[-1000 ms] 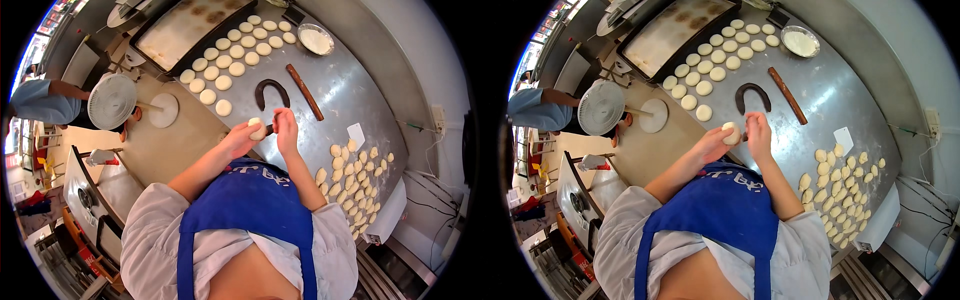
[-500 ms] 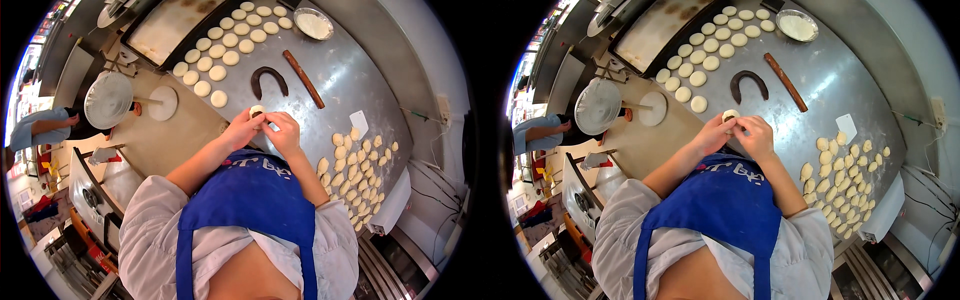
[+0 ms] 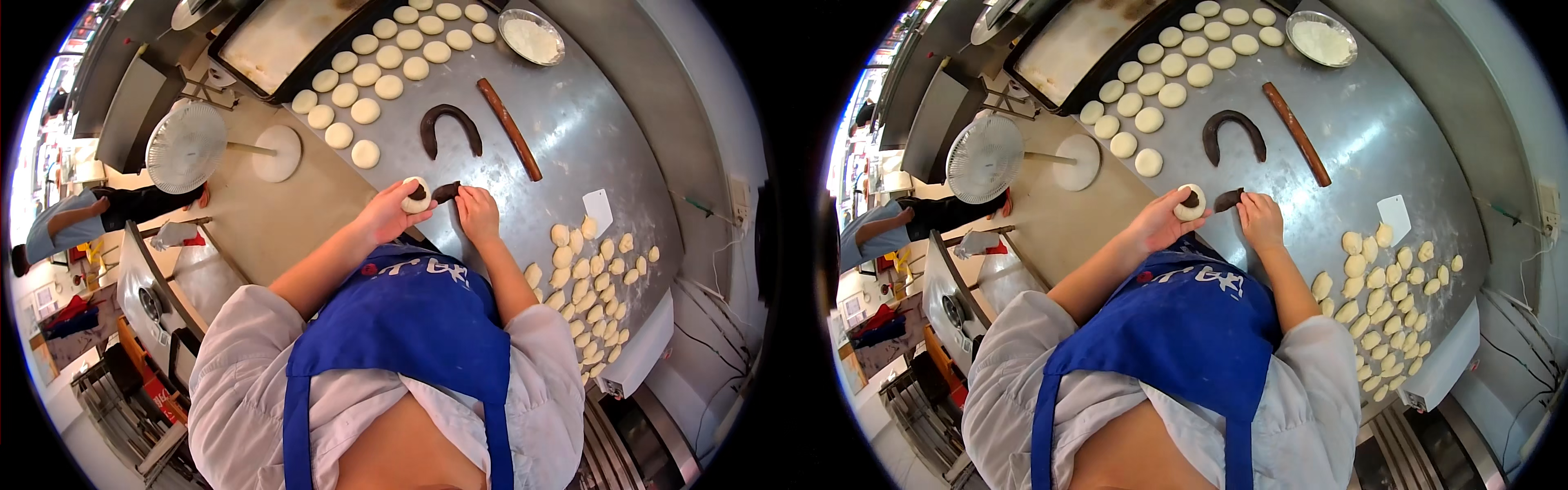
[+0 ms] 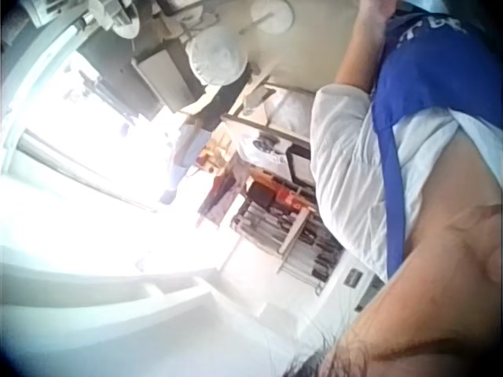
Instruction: The person prepares bread rolls by taking a portion of dough, flattening it, placing a dark filling in the center, and rolling it into a ball by hand. The person repeats this process for several pieces of dough on a metal table.
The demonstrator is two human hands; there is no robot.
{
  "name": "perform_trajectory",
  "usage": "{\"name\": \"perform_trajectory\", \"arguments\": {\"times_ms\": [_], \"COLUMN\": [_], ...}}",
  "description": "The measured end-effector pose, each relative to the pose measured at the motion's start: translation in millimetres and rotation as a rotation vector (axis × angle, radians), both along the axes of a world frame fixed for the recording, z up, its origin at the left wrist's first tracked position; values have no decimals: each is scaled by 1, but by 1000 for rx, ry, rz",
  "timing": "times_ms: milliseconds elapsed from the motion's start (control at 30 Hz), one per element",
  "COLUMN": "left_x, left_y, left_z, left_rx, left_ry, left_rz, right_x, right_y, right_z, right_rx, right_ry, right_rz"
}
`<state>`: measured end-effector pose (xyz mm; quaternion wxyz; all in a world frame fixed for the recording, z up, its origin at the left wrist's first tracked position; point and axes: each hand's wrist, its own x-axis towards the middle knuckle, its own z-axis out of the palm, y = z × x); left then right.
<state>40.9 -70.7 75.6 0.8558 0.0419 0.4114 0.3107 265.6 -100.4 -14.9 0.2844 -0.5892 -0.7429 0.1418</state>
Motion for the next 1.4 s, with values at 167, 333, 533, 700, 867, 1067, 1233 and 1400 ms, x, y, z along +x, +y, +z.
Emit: {"name": "perform_trajectory", "arguments": {"times_ms": [167, 333, 533, 700, 867, 1067, 1233, 1400], "left_x": [18, 38, 35, 39, 30, 19, 27, 34], "left_y": [7, 5, 8, 7, 0, -8, -10, -7], "left_z": [16, 27, 42, 54, 47, 43, 47, 61], "left_rx": [3, 204, 255, 333, 665, 519, 364, 460], "left_ry": [-170, -254, -117, -183, 314, 183, -146, 292], "left_rz": [-13, -74, -126, -11, -32, 57, 251, 233], "right_x": [-16, -45, -64, -78, -104, -105, -117, -118], "right_y": [2, 26, 25, 37, 39, 40, 44, 45], "right_z": [49, 84, 109, 122, 135, 145, 126, 122], "right_rx": [12, -65, 194, 207, 164, 22, 396, 341], "right_ry": [245, 481, 304, 580, 813, 562, 285, 489], "right_rz": [-28, 64, -17, -161, -178, 90, 112, -29]}}
